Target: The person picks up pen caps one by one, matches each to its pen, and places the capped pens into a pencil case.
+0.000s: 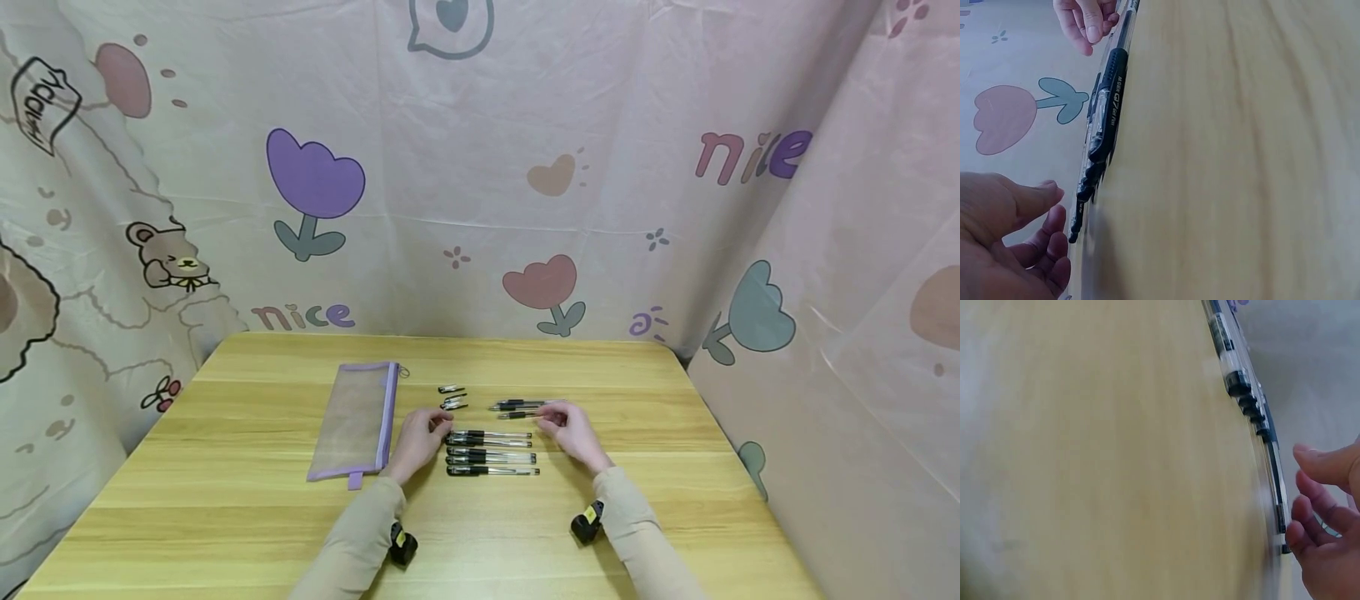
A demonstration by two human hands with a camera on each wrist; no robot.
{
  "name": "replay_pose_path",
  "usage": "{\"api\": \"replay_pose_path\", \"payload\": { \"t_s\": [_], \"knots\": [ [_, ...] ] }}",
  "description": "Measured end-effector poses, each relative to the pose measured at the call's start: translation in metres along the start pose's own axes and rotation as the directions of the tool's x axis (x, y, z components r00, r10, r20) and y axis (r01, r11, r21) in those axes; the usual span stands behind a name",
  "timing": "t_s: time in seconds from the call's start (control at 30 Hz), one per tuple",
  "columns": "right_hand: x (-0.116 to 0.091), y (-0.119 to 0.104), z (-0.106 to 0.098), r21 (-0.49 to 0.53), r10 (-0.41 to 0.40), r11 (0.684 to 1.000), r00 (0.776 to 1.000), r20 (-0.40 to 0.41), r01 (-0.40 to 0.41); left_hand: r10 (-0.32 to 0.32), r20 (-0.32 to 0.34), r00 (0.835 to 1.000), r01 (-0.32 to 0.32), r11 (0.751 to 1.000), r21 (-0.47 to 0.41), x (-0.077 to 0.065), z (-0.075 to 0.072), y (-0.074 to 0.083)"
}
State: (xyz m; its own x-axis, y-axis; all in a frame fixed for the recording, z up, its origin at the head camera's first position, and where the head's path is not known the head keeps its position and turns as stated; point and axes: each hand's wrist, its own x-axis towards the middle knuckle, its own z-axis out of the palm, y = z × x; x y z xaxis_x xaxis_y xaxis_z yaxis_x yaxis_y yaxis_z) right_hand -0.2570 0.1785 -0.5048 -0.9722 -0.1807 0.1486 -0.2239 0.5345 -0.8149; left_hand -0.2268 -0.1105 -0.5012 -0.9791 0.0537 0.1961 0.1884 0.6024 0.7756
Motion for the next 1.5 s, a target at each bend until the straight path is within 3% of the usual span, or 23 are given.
{"api": "replay_pose_path", "payload": {
  "t_s": [0.67,1.5],
  "knots": [
    [0.009,0.012,-0.009,-0.144,0.037,0.988,0.989,-0.143,-0.058,-0.001,-0.036,0.999,-0.001,0.999,-0.054,-0.004,-0.005,-0.002],
    [0.015,0.014,-0.009,-0.185,0.08,0.978,0.99,-0.117,-0.101,0.027,-0.056,0.998,-0.03,0.998,-0.047,-0.003,-0.004,-0.007]
  ]
}}
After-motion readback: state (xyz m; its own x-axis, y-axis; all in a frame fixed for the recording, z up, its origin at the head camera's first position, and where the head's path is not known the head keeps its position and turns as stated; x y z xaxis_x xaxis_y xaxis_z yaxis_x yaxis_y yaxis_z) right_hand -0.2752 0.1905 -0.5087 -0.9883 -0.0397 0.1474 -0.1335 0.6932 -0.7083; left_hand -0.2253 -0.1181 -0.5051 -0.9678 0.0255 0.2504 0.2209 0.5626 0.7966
